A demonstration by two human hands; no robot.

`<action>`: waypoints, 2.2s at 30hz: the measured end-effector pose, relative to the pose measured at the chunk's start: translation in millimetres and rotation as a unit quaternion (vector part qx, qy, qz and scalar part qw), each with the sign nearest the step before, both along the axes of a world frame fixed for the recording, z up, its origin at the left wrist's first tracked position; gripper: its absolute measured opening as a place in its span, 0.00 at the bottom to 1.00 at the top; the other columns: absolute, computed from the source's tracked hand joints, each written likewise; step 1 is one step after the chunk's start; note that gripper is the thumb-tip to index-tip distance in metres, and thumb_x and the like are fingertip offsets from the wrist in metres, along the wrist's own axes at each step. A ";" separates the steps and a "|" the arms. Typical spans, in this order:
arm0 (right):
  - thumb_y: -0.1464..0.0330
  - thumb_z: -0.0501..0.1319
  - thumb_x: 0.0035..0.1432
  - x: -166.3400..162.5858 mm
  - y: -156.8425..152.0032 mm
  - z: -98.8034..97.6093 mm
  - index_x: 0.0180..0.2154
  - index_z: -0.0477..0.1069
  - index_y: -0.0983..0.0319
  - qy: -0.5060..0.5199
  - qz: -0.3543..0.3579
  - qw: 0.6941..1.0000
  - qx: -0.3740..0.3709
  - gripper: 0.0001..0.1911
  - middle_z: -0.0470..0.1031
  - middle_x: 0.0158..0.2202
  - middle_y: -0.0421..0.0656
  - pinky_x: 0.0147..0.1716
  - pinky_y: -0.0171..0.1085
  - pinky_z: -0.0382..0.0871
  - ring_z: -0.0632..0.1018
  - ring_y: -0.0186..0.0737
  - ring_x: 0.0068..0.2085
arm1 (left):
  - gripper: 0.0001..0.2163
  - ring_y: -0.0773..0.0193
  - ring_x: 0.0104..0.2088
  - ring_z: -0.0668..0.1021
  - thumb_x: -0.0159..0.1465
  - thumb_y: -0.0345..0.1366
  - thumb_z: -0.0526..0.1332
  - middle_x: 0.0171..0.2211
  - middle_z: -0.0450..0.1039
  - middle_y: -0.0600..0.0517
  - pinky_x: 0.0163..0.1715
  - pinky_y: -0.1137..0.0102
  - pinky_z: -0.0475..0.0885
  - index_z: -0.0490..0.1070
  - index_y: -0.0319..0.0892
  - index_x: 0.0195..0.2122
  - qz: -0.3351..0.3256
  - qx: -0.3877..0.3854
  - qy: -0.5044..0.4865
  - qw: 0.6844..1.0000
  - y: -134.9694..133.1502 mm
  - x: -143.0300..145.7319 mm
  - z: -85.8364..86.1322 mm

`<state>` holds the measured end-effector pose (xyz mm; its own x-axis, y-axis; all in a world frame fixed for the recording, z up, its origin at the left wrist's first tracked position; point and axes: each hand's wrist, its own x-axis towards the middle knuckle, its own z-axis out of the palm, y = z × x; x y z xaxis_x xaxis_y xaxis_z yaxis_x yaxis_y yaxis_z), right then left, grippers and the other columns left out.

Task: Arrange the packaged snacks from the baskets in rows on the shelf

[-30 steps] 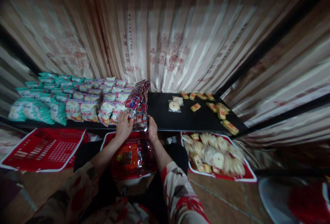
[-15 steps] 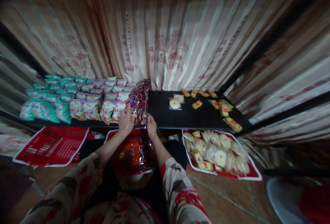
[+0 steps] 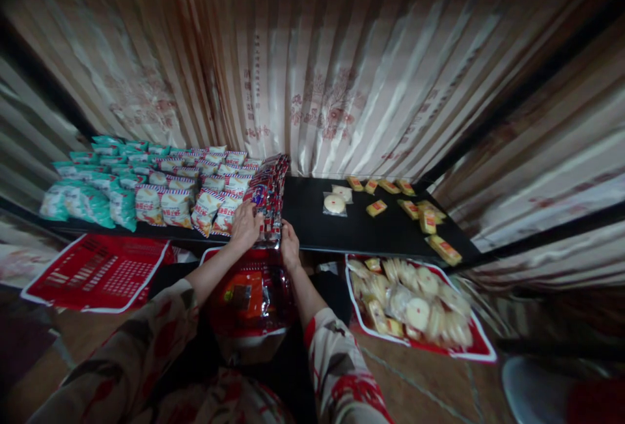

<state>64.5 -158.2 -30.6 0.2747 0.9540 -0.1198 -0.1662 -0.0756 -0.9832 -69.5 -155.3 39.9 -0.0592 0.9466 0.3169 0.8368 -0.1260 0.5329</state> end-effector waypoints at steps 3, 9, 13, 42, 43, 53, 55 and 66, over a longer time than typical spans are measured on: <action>0.52 0.58 0.49 0.8 0.9 -1.6 0.44 0.74 0.59 0.005 0.006 1.000 0.006 0.24 0.79 0.38 0.40 0.50 0.44 0.65 0.75 0.43 0.44 | 0.21 0.52 0.57 0.63 0.64 0.36 0.50 0.56 0.63 0.39 0.56 0.56 0.59 0.58 0.32 0.57 0.000 -0.003 0.010 1.000 2.1 3.8 5.5; 0.52 0.57 0.51 -0.2 2.1 -6.9 0.47 0.72 0.59 0.013 0.009 1.000 -0.001 0.25 0.79 0.39 0.41 0.49 0.44 0.66 0.75 0.44 0.45 | 0.20 0.49 0.55 0.63 0.65 0.40 0.49 0.54 0.64 0.40 0.53 0.53 0.60 0.62 0.38 0.55 0.013 -0.011 0.048 0.999 7.7 7.9 15.8; 0.52 0.57 0.51 0.6 3.5 -11.0 0.48 0.71 0.59 0.011 0.009 1.000 -0.002 0.27 0.78 0.41 0.41 0.48 0.43 0.67 0.75 0.44 0.45 | 0.18 0.49 0.55 0.63 0.65 0.41 0.50 0.52 0.66 0.42 0.53 0.54 0.61 0.67 0.39 0.51 -0.002 -0.016 0.036 0.999 16.5 9.3 19.9; 0.53 0.60 0.46 -2.3 0.8 6.5 0.44 0.72 0.61 0.018 -0.015 1.000 -0.010 0.26 0.78 0.39 0.44 0.40 0.40 0.69 0.76 0.44 0.40 | 0.15 0.55 0.52 0.65 0.64 0.37 0.52 0.53 0.69 0.49 0.53 0.59 0.61 0.69 0.42 0.49 -0.017 0.013 0.021 1.000 35.3 19.4 16.3; 0.52 0.60 0.46 -2.1 0.6 6.7 0.44 0.72 0.61 0.020 -0.014 1.000 -0.012 0.26 0.78 0.39 0.44 0.40 0.40 0.69 0.76 0.44 0.40 | 0.15 0.54 0.53 0.64 0.64 0.37 0.52 0.53 0.68 0.49 0.53 0.58 0.60 0.69 0.43 0.49 -0.010 0.007 0.017 1.000 35.1 20.3 16.3; 0.54 0.62 0.45 -1.9 0.6 3.3 0.45 0.71 0.60 0.045 -0.008 0.998 -0.031 0.26 0.79 0.37 0.43 0.38 0.41 0.70 0.77 0.44 0.37 | 0.17 0.55 0.53 0.65 0.63 0.36 0.52 0.55 0.66 0.47 0.53 0.59 0.60 0.65 0.43 0.53 -0.013 -0.042 0.042 0.998 37.8 22.9 18.4; 0.54 0.61 0.46 -2.0 0.9 3.0 0.45 0.72 0.60 0.040 -0.009 0.999 -0.027 0.26 0.79 0.38 0.43 0.40 0.41 0.70 0.77 0.44 0.39 | 0.17 0.54 0.53 0.66 0.63 0.36 0.52 0.55 0.66 0.47 0.53 0.58 0.60 0.65 0.43 0.53 -0.013 -0.041 0.050 0.998 37.8 23.8 19.1; 0.52 0.57 0.52 -2.4 24.4 0.2 0.46 0.73 0.59 0.107 0.009 0.994 -0.037 0.25 0.78 0.42 0.42 0.45 0.41 0.70 0.76 0.44 0.46 | 0.18 0.55 0.54 0.66 0.64 0.38 0.49 0.55 0.67 0.48 0.54 0.59 0.60 0.66 0.42 0.53 -0.015 -0.053 0.060 0.997 39.0 20.1 20.7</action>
<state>62.1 -133.8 -30.4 0.2187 0.9449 -0.2434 -0.3682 -0.1510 -0.9174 -49.4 -116.3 60.6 0.0017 0.9760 0.2177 0.8917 -0.1000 0.4415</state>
